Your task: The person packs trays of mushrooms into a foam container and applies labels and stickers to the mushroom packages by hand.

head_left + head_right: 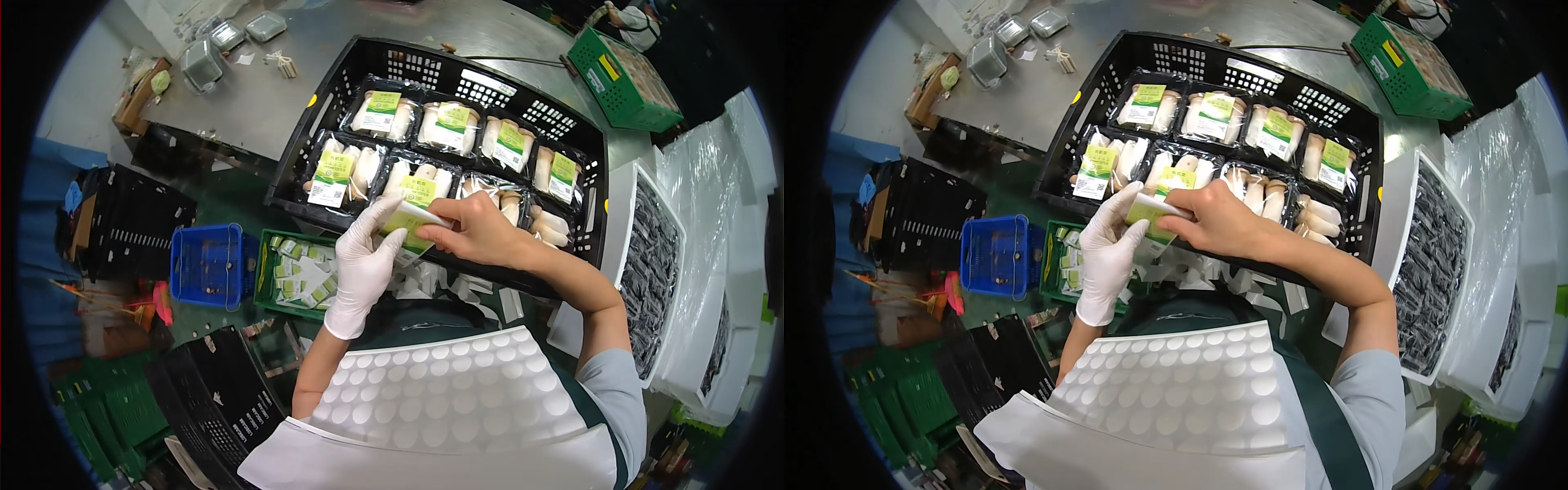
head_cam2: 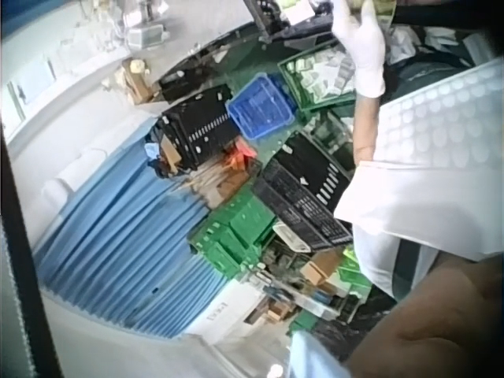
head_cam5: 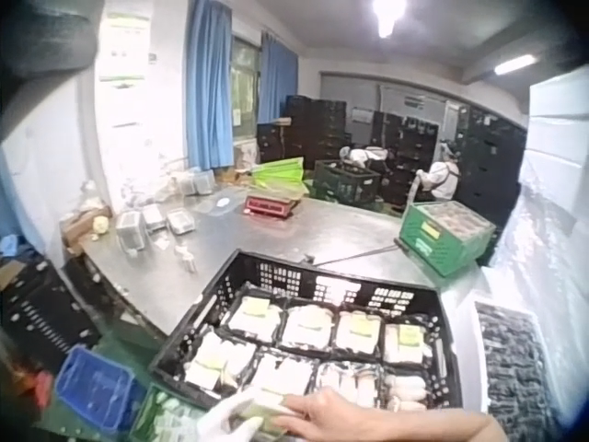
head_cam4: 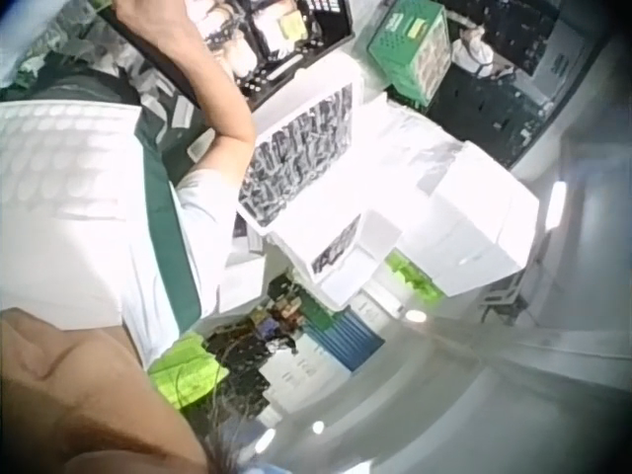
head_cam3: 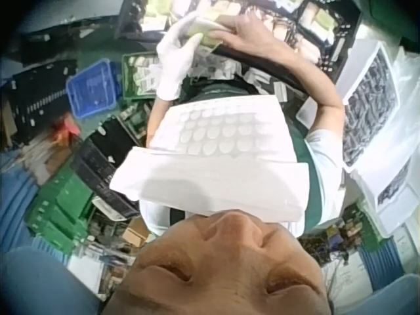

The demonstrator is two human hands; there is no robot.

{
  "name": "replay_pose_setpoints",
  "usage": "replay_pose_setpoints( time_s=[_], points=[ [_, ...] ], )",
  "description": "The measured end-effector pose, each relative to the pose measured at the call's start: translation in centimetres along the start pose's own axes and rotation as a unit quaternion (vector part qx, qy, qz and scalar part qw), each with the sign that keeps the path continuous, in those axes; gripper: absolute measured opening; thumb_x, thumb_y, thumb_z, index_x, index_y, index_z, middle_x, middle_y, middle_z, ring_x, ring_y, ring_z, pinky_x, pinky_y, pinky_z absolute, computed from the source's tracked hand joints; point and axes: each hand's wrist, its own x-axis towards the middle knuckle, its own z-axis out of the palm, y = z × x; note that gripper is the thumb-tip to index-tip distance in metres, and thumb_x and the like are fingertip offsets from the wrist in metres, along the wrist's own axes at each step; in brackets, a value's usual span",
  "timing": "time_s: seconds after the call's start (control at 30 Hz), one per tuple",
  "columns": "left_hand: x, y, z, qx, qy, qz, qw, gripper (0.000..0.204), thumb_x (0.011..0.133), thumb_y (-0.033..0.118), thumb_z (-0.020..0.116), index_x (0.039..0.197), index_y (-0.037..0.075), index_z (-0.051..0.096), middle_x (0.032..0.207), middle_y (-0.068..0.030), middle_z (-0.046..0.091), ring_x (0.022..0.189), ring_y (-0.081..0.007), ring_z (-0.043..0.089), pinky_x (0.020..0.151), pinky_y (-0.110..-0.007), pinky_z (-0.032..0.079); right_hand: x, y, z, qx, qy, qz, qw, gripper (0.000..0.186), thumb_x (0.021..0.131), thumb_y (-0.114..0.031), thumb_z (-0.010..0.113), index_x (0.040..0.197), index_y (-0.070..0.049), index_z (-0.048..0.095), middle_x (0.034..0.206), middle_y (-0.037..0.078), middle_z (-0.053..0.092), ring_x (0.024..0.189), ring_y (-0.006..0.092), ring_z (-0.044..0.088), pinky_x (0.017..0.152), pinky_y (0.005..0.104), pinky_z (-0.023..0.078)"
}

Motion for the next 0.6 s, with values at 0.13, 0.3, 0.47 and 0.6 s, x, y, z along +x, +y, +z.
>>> replay_pose_setpoints(
  time_s=[0.13, 0.3, 0.47, 0.6],
  points=[
    [-0.4, -1.8, -0.3, 0.045, -0.017, -0.031, 0.998, 0.027, 0.071, 0.011, 0.076, 0.092, 0.001, 0.064, 0.067, 0.0021, 0.06, 0.056, -0.0029, 0.048, 0.052, -0.019, 0.04, -0.9, -0.8, -2.1, 0.036, 0.035, 0.02, 0.999, 0.016, 0.081, -0.016, 0.065, 0.082, 0.0, 0.066, 0.057, 0.01, 0.062, 0.046, 0.017, 0.058, 0.048, 0.028, 0.048],
    [-0.4, -0.9, -3.0, 0.227, -0.127, -0.049, 0.964, 0.024, 0.073, 0.015, 0.073, 0.092, 0.002, 0.065, 0.079, -0.0058, 0.067, 0.068, -0.0101, 0.062, 0.063, -0.025, 0.05, -0.4, 4.7, -10.1, -0.097, 0.253, 0.077, 0.96, 0.023, 0.078, -0.022, 0.07, 0.074, 0.0, 0.066, 0.062, 0.002, 0.062, 0.052, 0.0056, 0.052, 0.047, 0.0201, 0.038],
    [0.3, 0.6, -6.9, 0.094, 0.006, -0.078, 0.992, 0.013, 0.08, 0.007, 0.067, 0.088, -0.003, 0.065, 0.079, -0.0062, 0.066, 0.067, -0.0077, 0.06, 0.058, -0.021, 0.048, -2.1, 9.6, -8.6, -0.182, 0.048, 0.189, 0.964, 0.046, 0.061, -0.04, 0.08, 0.069, -0.001, 0.058, 0.059, 0.003, 0.051, 0.055, 0.0093, 0.045, 0.049, 0.0275, 0.036],
    [-0.3, 1.5, -5.3, 0.103, -0.022, -0.072, 0.992, 0.015, 0.078, 0.006, 0.069, 0.089, -0.003, 0.064, 0.079, -0.0042, 0.065, 0.068, -0.0062, 0.058, 0.06, -0.02, 0.047, -3.8, 13.4, -3.3, -0.432, -0.014, 0.164, 0.887, 0.065, 0.056, -0.056, 0.076, 0.089, -0.005, 0.055, 0.069, 0.011, 0.062, 0.069, 0.0306, 0.059, 0.056, 0.0399, 0.046]
  ],
)
